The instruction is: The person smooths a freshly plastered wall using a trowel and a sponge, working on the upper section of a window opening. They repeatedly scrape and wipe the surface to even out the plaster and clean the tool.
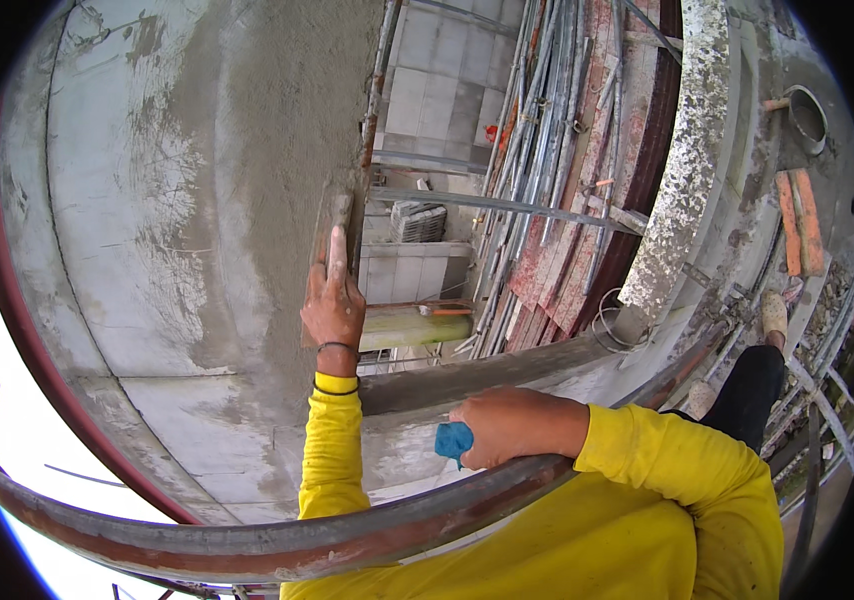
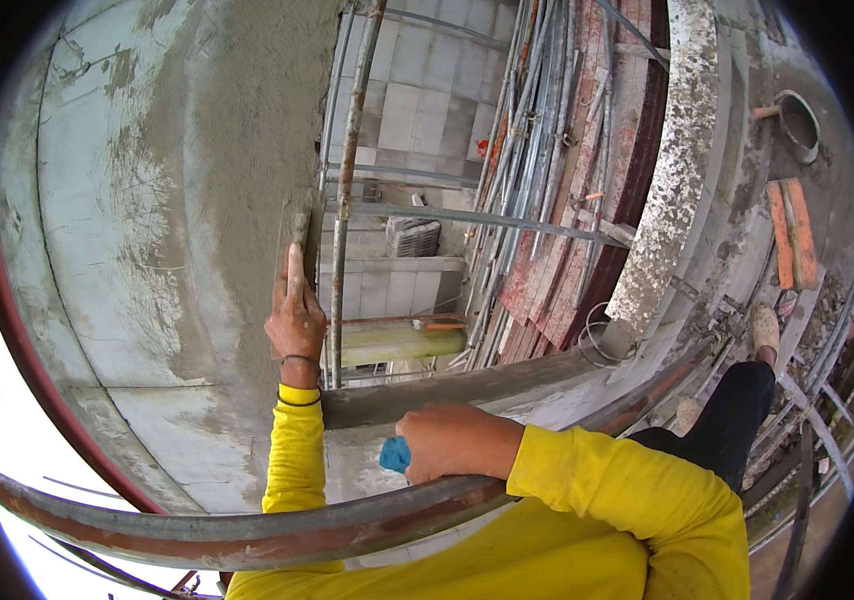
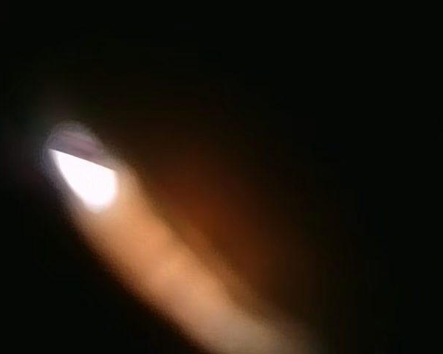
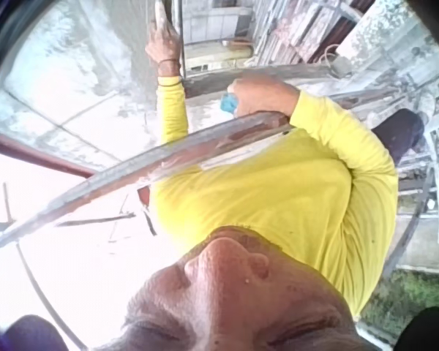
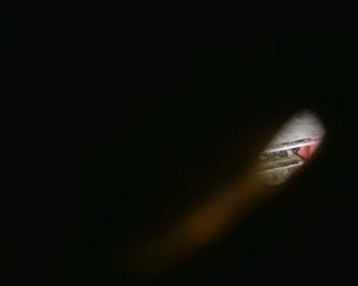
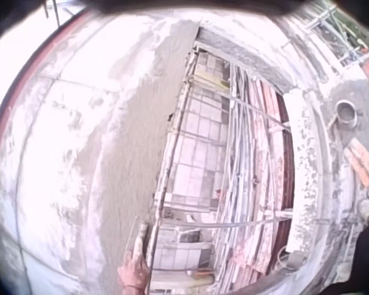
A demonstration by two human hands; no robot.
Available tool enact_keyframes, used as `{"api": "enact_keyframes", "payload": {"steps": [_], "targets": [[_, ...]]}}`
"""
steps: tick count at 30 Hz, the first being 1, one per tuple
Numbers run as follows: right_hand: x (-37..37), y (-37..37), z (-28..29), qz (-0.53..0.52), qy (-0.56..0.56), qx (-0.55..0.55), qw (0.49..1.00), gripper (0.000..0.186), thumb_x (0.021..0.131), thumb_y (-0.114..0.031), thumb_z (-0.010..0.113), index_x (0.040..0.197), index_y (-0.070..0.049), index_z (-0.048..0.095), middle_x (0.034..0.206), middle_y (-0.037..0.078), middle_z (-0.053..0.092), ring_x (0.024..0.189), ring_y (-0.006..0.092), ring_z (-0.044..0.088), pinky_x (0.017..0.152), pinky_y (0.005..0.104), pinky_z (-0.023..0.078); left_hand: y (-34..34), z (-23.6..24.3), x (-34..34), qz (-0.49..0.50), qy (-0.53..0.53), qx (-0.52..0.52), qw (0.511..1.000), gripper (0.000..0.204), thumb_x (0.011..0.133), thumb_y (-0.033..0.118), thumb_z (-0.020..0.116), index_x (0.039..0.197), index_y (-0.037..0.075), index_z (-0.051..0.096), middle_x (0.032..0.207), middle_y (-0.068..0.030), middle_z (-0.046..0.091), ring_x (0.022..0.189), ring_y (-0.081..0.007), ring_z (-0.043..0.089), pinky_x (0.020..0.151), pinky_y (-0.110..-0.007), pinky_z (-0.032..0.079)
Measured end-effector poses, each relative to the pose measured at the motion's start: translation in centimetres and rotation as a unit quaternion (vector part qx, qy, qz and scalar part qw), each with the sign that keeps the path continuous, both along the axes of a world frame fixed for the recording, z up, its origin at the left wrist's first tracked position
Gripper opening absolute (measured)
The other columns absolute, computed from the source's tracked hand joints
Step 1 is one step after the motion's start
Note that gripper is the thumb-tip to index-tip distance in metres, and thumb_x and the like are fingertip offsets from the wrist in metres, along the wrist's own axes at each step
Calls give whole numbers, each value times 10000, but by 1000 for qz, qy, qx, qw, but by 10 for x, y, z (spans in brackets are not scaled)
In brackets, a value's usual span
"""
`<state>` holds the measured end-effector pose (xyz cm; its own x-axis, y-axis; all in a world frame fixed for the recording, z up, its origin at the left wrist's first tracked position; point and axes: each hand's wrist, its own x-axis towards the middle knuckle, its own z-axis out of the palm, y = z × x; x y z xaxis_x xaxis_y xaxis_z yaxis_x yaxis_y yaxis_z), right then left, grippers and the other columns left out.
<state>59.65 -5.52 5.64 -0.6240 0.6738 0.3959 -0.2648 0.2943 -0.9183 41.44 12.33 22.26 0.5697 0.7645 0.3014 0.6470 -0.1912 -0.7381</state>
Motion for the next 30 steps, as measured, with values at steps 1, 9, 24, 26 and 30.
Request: {"api": "enact_keyframes", "payload": {"steps": [1,9,24,26,30], "targets": [[1,-3,0,7,0,-12,1000,372,710,-230,731,949,55,718,855,284,713,823,461,705,759,525,554,11,2,32,6,6,4,1000,791,953,79,640,1619,402,359,1177,-120,683,961,-355,718,732,-468,620],[17,1,4,-15,41,-32,999,391,722,-238,723,977,58,722,891,303,712,862,467,701,805,512,548,-23,1,-92,-76,5,15,997,750,940,53,650,1605,319,425,1165,-140,681,1010,-365,705,822,-476,608],[24,5,18,85,-47,-49,994,504,835,-386,775,1148,0,690,999,247,729,925,412,704,850,450,542,21,-5,61,-59,-56,8,997,860,891,55,679,1607,424,377,987,-79,633,883,-298,696,719,-438,597],[24,5,18,93,-50,-68,992,528,836,-396,774,1174,0,689,1035,247,731,949,395,709,867,437,542,-10,-9,-12,-33,-66,7,997,825,870,35,680,1580,385,447,1047,-82,655,928,-301,698,755,-425,596],[20,7,16,90,-65,-25,993,614,842,-421,789,1262,10,667,1116,246,731,1008,358,714,906,407,540,-74,-1,-161,-48,-71,62,994,779,824,48,689,1530,339,538,990,-93,625,898,-324,684,784,-430,586]]}}
